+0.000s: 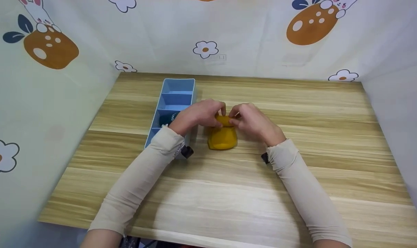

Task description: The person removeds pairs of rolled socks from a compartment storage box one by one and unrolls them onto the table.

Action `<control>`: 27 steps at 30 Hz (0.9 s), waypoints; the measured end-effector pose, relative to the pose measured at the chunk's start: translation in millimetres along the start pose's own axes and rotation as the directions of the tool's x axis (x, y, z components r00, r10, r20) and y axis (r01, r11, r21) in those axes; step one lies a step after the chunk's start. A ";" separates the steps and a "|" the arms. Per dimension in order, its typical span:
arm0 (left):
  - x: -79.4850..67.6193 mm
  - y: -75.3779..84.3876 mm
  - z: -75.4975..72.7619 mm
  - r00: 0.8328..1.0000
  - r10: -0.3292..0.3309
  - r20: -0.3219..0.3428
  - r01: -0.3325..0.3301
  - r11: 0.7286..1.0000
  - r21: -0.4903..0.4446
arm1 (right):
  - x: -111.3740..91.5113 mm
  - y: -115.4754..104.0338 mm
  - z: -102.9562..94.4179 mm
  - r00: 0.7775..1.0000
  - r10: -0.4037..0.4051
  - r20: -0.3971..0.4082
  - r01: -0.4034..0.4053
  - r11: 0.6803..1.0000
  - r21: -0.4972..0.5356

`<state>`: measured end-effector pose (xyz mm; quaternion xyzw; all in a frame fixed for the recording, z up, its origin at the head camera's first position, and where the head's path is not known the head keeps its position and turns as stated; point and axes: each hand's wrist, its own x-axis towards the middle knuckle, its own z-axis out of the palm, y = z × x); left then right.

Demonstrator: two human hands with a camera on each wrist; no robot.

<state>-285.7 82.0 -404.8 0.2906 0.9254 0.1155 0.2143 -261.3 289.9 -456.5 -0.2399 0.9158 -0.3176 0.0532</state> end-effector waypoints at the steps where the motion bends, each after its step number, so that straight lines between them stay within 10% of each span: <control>1: 2.1 -2.1 -1.6 1.000 0.003 0.006 -0.003 1.000 -0.002 | 0.4 1.5 -0.2 1.000 0.005 0.008 -0.005 1.000 0.012; 27: 18.2 -14.2 0.9 0.998 -0.045 -0.038 0.044 0.999 -0.029 | 11.4 17.5 0.8 0.998 -0.064 -0.001 0.064 0.998 0.028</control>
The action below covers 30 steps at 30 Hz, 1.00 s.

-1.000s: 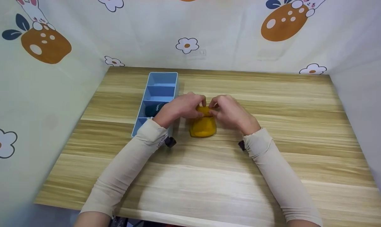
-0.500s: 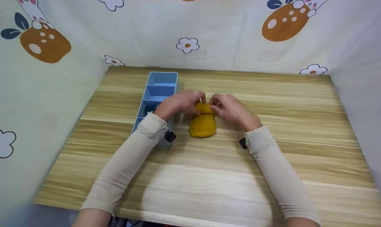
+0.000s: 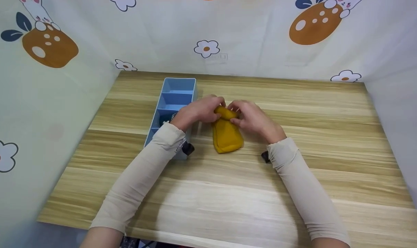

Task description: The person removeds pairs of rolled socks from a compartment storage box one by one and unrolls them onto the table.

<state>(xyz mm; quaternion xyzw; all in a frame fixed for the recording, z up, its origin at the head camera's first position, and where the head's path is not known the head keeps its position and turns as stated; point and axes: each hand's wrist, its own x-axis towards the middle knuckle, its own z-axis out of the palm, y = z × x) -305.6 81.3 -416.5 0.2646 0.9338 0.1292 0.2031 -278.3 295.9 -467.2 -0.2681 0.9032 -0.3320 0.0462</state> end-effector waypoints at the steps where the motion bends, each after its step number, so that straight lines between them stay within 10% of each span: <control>1: -0.1 0.0 0.5 1.000 -0.008 -0.015 0.008 1.000 0.006 | 0.4 -0.2 -0.2 1.000 0.005 0.002 -0.005 1.000 -0.003; 12: 2.1 -2.4 9.3 0.977 -0.084 -0.194 0.092 0.995 0.032 | 4.5 2.1 1.2 0.999 -0.008 -0.032 0.007 1.000 -0.006; 30: 6.2 2.4 7.3 0.979 -0.103 -0.174 0.119 0.989 0.085 | 12.8 6.6 0.8 0.997 0.008 -0.078 -0.010 1.000 -0.018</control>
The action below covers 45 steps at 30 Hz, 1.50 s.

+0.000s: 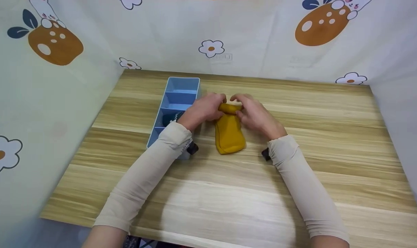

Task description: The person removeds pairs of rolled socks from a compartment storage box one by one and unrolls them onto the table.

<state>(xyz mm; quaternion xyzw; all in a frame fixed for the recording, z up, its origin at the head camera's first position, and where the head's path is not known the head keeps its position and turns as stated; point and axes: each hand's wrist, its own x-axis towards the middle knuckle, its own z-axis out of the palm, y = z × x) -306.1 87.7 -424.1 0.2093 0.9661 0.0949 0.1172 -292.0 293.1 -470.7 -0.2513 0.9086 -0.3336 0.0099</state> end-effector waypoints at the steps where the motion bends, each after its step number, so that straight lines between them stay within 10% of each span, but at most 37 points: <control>1: 0.3 2.1 -0.1 1.000 -0.009 0.003 0.009 1.000 0.000 | -0.6 0.1 -0.7 1.000 -0.004 -0.012 0.004 1.000 0.008; 27: 17.0 -1.0 -3.1 0.996 0.067 0.067 -0.066 0.998 -0.004 | 13.7 7.3 -1.1 0.998 0.067 -0.016 -0.068 0.995 -0.068; 45: 22.1 -5.8 4.5 0.992 0.101 -0.073 -0.092 0.989 0.117 | 23.3 12.8 -5.7 0.991 0.134 -0.023 -0.134 0.991 -0.024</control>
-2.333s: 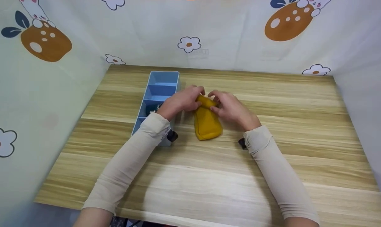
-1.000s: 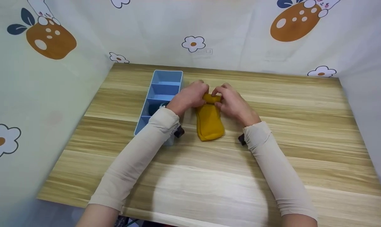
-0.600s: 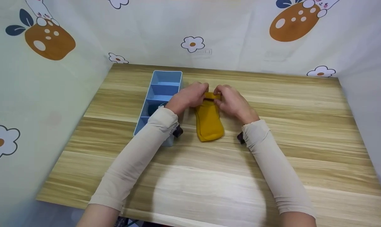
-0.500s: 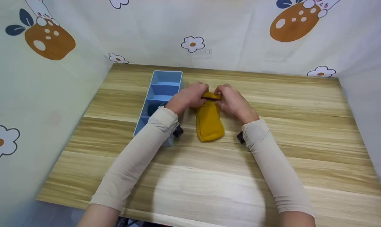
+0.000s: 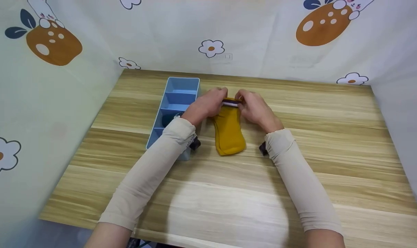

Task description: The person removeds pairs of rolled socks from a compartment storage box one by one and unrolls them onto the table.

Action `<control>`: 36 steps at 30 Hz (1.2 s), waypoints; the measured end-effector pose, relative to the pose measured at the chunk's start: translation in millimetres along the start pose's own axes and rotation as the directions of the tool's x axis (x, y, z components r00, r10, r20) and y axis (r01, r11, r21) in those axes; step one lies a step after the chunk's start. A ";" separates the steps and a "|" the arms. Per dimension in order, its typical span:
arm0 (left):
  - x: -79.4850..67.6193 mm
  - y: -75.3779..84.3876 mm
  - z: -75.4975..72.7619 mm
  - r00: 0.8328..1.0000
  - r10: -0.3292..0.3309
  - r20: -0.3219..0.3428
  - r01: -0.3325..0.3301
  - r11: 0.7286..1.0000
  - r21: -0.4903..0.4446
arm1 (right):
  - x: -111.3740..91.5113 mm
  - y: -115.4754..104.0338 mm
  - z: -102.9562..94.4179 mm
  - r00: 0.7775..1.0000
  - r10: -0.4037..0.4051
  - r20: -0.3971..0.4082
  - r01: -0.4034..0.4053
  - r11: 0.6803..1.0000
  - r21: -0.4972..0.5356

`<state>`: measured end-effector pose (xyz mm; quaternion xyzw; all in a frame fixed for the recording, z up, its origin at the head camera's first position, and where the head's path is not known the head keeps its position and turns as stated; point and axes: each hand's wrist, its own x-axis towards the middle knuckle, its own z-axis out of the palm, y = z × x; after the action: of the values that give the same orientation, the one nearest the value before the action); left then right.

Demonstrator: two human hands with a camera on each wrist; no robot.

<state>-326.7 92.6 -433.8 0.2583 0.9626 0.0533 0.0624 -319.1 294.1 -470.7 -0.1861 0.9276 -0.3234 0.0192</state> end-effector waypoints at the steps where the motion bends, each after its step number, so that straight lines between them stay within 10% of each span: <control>1: 0.6 0.1 -0.1 1.000 0.000 -0.004 0.000 1.000 0.003 | 0.3 0.2 -0.1 1.000 0.001 0.005 -0.001 1.000 0.001; 13: 1.2 -2.5 -1.0 0.998 0.019 -0.061 -0.019 1.000 -0.003 | 4.8 3.1 -0.9 1.000 0.010 0.001 -0.010 0.999 -0.030; 36: 4.4 -7.3 -7.2 0.994 -0.032 0.102 0.043 0.993 -0.108 | 6.4 5.5 3.8 0.998 -0.049 -0.040 0.052 0.995 0.086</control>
<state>-335.2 88.0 -428.2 0.2388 0.9585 0.0919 0.1256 -326.3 293.5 -476.4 -0.2024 0.9079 -0.3672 0.0014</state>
